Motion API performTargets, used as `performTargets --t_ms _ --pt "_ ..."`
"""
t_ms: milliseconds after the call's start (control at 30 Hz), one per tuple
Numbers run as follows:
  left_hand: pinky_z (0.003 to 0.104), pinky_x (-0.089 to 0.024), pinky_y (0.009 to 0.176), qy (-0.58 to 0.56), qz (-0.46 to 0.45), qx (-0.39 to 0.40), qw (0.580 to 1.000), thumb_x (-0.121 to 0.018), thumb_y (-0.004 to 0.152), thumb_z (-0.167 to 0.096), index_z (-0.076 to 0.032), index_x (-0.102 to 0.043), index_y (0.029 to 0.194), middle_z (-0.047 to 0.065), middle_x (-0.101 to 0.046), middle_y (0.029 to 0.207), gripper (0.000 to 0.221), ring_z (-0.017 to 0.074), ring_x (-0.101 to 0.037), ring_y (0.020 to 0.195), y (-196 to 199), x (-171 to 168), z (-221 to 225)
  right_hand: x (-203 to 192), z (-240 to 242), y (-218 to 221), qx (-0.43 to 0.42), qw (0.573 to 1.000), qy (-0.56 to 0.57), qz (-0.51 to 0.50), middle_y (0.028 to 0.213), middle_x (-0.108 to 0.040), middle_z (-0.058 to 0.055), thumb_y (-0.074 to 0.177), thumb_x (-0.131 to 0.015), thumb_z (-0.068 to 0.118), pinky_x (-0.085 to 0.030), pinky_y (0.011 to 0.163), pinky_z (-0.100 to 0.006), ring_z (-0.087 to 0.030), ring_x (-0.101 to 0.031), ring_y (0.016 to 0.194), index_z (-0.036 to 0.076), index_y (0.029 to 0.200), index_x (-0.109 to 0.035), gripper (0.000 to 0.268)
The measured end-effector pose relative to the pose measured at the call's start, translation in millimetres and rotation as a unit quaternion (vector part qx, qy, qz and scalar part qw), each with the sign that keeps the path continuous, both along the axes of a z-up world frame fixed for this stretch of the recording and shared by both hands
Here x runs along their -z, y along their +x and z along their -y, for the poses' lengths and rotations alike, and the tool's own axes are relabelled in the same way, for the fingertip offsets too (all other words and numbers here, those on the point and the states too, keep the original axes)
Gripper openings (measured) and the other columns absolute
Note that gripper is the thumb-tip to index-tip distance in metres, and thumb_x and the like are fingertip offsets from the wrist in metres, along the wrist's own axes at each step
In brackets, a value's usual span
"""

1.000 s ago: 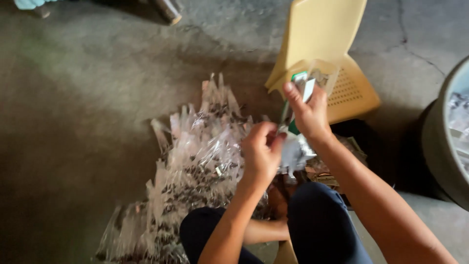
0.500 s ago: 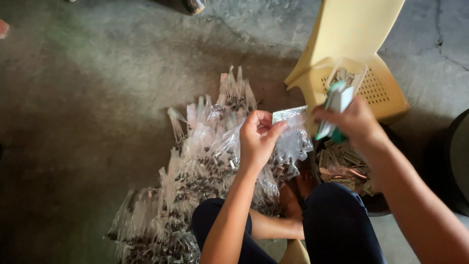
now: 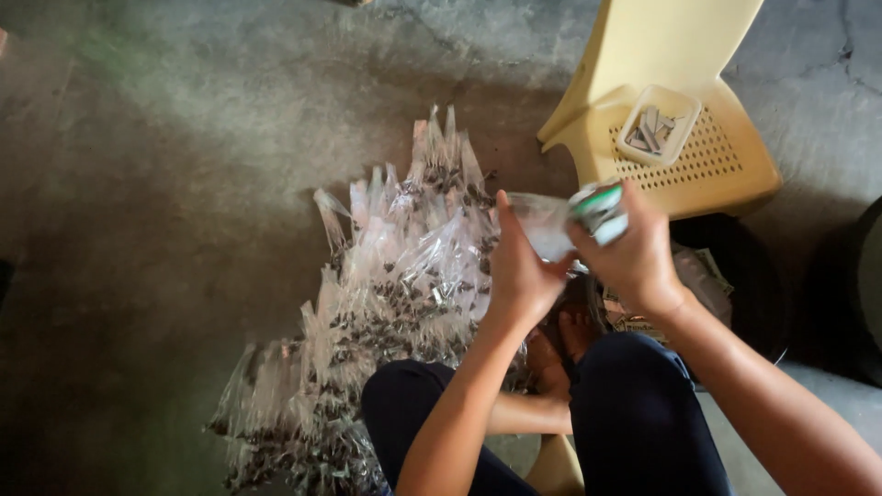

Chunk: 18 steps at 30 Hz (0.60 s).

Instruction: Manually sealing small plastic bags using a hand stapler.

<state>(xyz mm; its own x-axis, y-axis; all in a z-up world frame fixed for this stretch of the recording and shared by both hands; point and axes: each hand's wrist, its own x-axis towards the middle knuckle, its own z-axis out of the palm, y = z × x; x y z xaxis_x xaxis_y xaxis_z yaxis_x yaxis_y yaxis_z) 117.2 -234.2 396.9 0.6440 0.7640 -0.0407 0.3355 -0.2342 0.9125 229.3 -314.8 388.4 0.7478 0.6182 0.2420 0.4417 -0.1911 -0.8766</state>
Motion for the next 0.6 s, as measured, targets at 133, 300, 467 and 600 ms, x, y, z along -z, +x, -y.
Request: performTargets --t_ms 133,300,467,600 --pt "0.055 -0.055 0.09 0.103 -0.155 0.003 0.983 -0.069 0.088 -0.021 0.0 -0.053 0.135 0.028 -0.073 0.097 0.054 0.0465 -0.073 0.096 -2 27 -22 28 4 18 -0.057 0.98 -0.038 0.186 0.087 -0.073 -0.01 0.078 -0.082 0.009 -0.057 0.075 -0.046 -0.036 -0.073 0.082 0.016 0.108 -0.069 0.034" --pt "0.056 -0.041 0.108 0.28 -0.242 0.074 0.926 -0.067 0.086 -0.025 -0.014 -0.075 0.107 0.009 -0.076 0.102 0.025 0.0333 -0.073 0.103 -13 46 -53 31 9 50 -0.07 0.974 -0.138 0.166 0.083 -0.071 -0.019 0.079 -0.08 0.014 -0.055 0.077 -0.056 -0.046 -0.071 0.084 0.013 0.115 -0.065 0.038" --pt "0.041 -0.057 0.086 0.016 -0.163 0.136 0.977 -0.065 0.088 -0.03 -0.018 -0.066 0.113 -0.006 -0.075 0.072 0.028 0.023 -0.079 0.082 -19 -4 -72 16 9 47 -0.086 0.978 -0.184 0.047 0.089 -0.072 -0.023 0.072 -0.086 0.023 -0.05 0.074 -0.059 -0.049 -0.069 0.092 0.012 0.11 -0.065 0.045" --pt "0.035 -0.057 0.069 -0.286 0.211 0.175 0.918 -0.067 0.092 -0.008 0.003 -0.04 0.144 0.018 -0.07 0.073 0.06 0.0262 -0.072 0.062 -27 -32 -67 16 18 58 -0.144 0.981 -0.122 -0.039 0.078 -0.068 -0.01 0.072 -0.092 0.021 -0.048 0.07 -0.038 -0.023 -0.063 0.075 0.009 0.095 -0.064 0.038"
